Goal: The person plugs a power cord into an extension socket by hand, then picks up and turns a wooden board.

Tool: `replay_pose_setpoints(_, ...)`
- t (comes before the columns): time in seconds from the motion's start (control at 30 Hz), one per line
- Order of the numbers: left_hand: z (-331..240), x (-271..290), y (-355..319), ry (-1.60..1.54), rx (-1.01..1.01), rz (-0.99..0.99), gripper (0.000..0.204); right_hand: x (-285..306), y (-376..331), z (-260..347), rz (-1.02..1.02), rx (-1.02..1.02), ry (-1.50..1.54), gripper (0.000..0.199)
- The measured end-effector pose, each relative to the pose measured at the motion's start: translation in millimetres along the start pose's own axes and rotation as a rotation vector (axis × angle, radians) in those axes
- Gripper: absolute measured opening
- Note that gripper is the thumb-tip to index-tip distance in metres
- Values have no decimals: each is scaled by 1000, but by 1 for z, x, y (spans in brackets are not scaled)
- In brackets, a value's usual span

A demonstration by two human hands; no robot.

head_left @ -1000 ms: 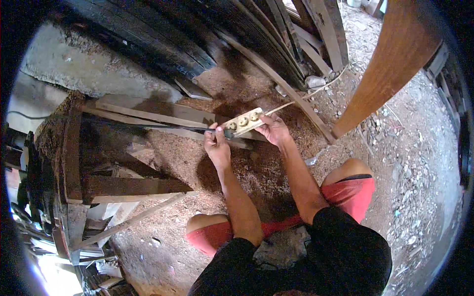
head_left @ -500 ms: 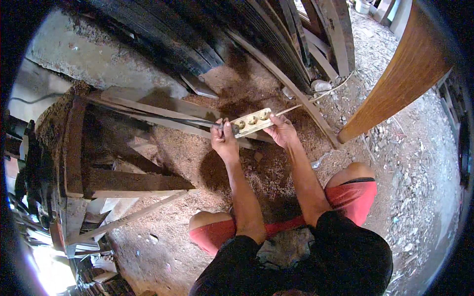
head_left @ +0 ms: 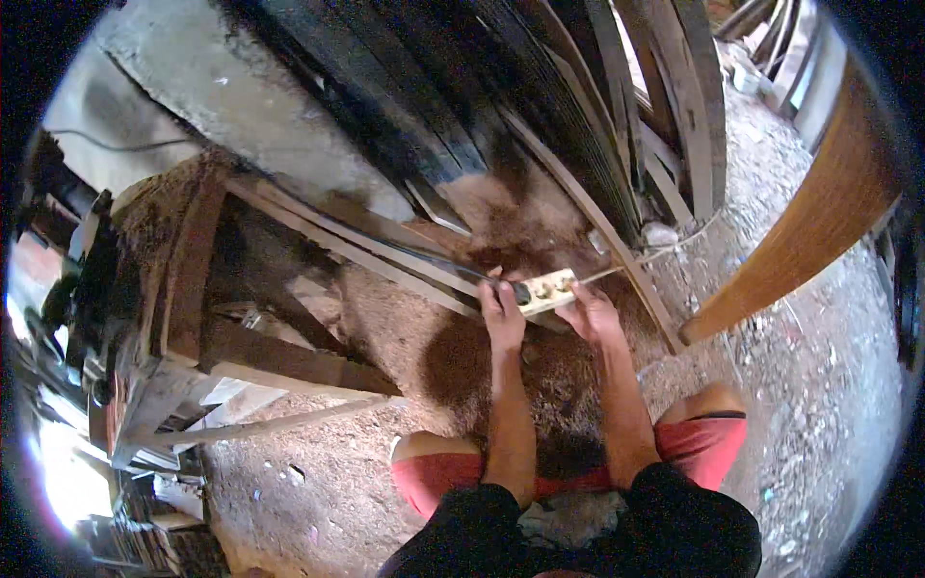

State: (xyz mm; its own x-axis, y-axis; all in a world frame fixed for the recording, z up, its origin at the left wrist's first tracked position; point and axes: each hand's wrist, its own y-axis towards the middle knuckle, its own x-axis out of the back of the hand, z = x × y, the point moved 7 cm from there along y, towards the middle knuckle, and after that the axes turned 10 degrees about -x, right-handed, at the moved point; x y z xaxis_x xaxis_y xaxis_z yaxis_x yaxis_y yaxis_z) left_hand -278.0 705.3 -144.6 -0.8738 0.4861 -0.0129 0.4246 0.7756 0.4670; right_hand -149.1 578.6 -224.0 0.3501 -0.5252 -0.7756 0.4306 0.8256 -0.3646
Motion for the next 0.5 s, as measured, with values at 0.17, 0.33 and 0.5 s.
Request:
replay_pose_setpoints(0.17, -14, 8, -9, 285, -122, -81, 28, -26, -30, 50, -539, 224, -1619, 45)
replay_pose_setpoints(0.33, -27, -7, -15, 297, -110, -15, 19, -175, -66, 53, -256, 486, -1879, 58)
replay_pose_setpoints(0.5, -12, 3, -19, 137, -124, -55, 44, -171, -14, 18, -151, 452, -1989, 54)
